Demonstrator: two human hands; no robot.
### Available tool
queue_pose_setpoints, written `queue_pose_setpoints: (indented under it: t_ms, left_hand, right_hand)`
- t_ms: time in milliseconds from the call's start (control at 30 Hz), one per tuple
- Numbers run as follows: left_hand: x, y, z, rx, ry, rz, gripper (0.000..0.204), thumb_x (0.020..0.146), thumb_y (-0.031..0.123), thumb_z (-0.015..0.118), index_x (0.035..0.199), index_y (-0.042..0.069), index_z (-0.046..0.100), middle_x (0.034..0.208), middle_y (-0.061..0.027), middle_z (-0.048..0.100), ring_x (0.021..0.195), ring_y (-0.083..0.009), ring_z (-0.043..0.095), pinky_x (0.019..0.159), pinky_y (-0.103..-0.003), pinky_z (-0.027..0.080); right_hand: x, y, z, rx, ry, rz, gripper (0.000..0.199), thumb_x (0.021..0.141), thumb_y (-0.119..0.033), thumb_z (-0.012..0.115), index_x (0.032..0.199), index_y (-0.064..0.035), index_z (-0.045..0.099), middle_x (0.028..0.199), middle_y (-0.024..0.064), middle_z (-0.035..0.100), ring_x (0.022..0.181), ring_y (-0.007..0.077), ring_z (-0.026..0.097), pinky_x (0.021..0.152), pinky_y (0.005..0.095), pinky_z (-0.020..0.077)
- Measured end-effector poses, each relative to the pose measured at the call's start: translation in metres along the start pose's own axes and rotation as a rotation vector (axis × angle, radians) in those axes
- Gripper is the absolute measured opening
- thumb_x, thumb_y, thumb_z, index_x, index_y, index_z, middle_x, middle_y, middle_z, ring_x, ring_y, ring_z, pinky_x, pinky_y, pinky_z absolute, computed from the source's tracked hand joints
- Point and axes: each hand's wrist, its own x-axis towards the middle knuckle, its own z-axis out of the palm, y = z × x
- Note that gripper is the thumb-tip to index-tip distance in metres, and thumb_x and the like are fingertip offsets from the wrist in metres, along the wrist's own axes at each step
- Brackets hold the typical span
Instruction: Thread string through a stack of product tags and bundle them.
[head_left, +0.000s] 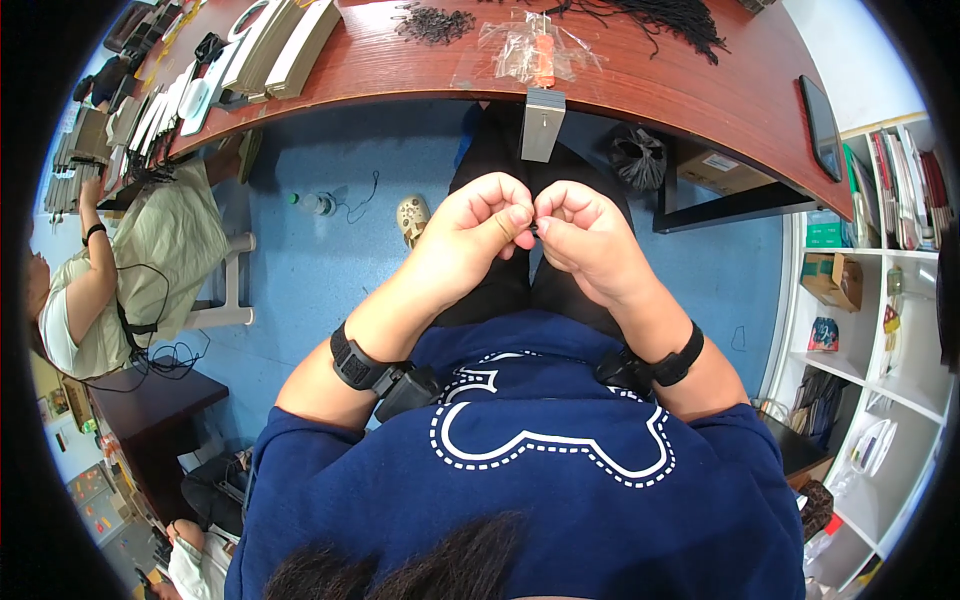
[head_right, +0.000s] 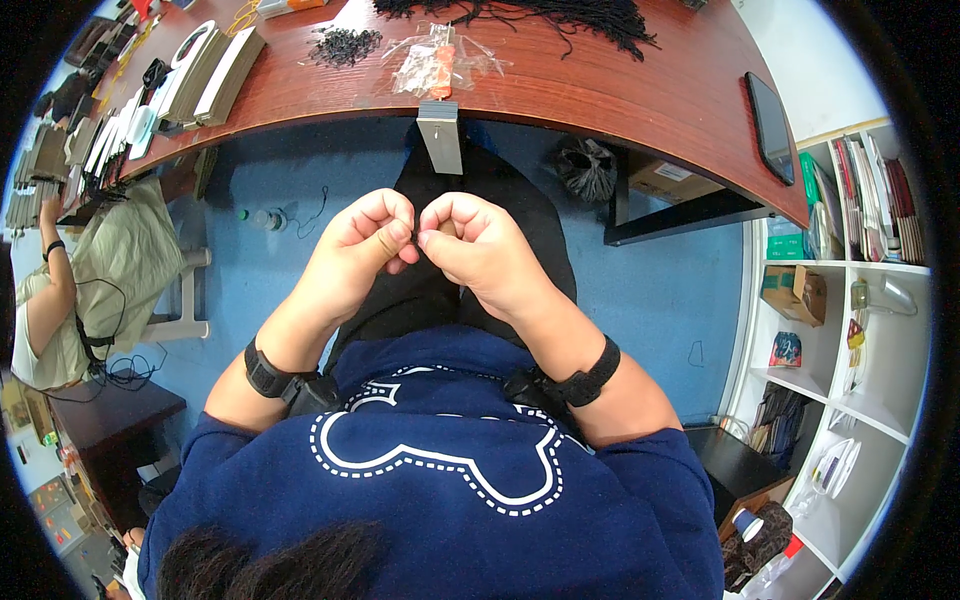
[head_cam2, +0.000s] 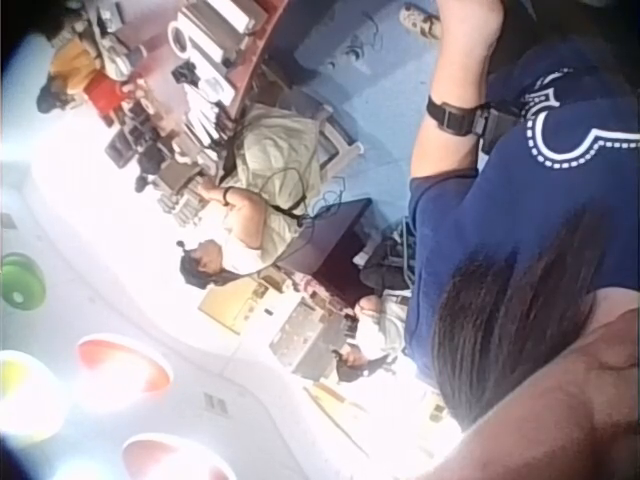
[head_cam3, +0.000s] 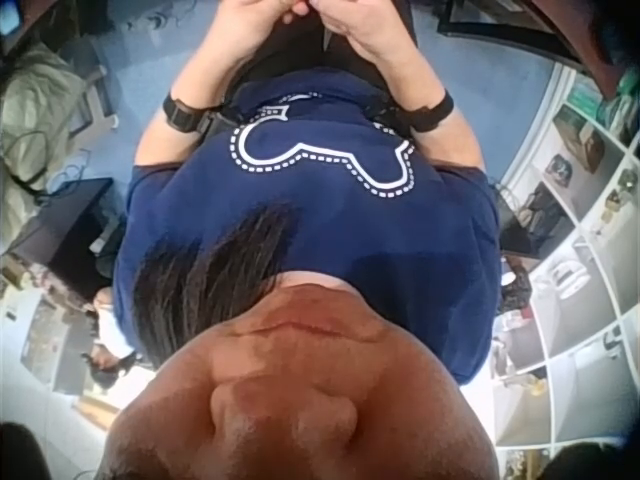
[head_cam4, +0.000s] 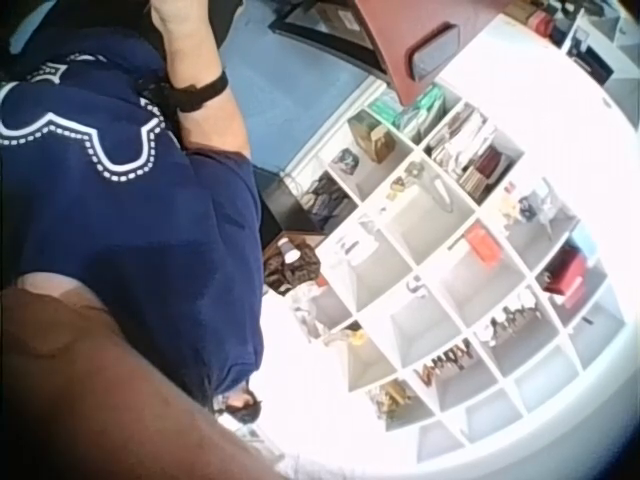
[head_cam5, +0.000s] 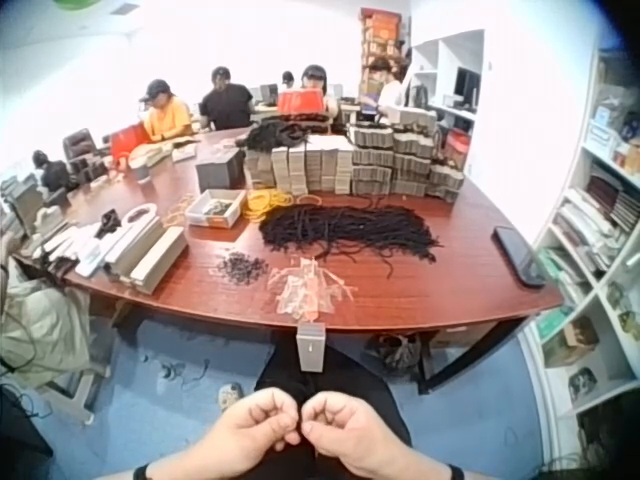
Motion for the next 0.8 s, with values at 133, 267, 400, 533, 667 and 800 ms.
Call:
queue_pose_setpoints:
  t_ms: [133,267,400,533,667,800]
  left_hand:
    - [0.001,-0.002,-0.004,0.003,0.019,0.025,0.010,0.093,0.018,0.053,0.093,0.009,0.055,0.079,0.0030,0.056,0.069,-0.0047,0.051,0.062,-0.018,0.041]
    - [-0.002,0.007,-0.007,0.042,0.030,0.018,0.018,0.091,0.016,0.056,0.106,0.006,0.058,0.081,0.0000,0.059,0.072,-0.0084,0.055,0.066,-0.021,0.044]
    - [-0.004,0.005,-0.003,0.545,0.080,0.283,0.022,0.086,0.010,0.063,0.107,0.005,0.061,0.081,-0.0024,0.061,0.076,-0.0108,0.059,0.069,-0.023,0.046]
    - [-0.001,0.005,-0.012,0.926,0.108,0.536,0.014,0.081,0.004,0.066,0.095,0.003,0.064,0.086,-0.0058,0.060,0.077,-0.0123,0.060,0.067,-0.025,0.047]
    - [0.005,-0.006,-0.021,0.610,0.168,0.225,0.004,0.086,0.004,0.058,0.090,0.003,0.058,0.084,-0.0022,0.057,0.076,-0.0093,0.057,0.068,-0.023,0.047]
    - [0.024,-0.027,-0.031,0.471,0.052,0.030,0.003,0.091,0.007,0.052,0.092,0.003,0.052,0.083,0.0003,0.054,0.077,-0.0066,0.054,0.070,-0.020,0.045]
  right_hand:
    - [0.000,-0.003,0.003,-0.057,0.053,-0.005,0.009,0.085,-0.010,0.062,0.091,-0.0059,0.058,0.069,-0.0049,0.054,0.052,-0.0007,0.039,0.043,0.0155,0.0256]
    - [0.000,-0.002,-0.001,-0.020,0.041,0.003,0.010,0.085,-0.011,0.062,0.092,-0.0040,0.059,0.069,-0.0049,0.054,0.051,-0.0007,0.039,0.043,0.0156,0.0255]
    - [0.001,-0.001,-0.002,-0.005,0.028,-0.006,0.010,0.087,-0.011,0.062,0.092,-0.0030,0.059,0.068,-0.0051,0.054,0.050,-0.0006,0.038,0.043,0.0157,0.0253]
    - [0.002,-0.006,-0.008,-0.050,0.011,0.081,0.011,0.087,-0.012,0.061,0.093,-0.0023,0.060,0.068,-0.0053,0.052,0.049,-0.0002,0.037,0.043,0.0166,0.0251]
    - [0.000,-0.023,-0.013,-0.109,0.013,-0.026,0.017,0.090,-0.019,0.056,0.089,-0.0026,0.059,0.073,-0.0008,0.057,0.059,0.0037,0.050,0.048,0.0156,0.0344]
    - [0.009,-0.025,-0.014,0.158,-0.062,-0.165,0.021,0.090,-0.021,0.056,0.092,-0.0013,0.060,0.083,0.0054,0.063,0.067,0.0087,0.057,0.058,0.0197,0.0445]
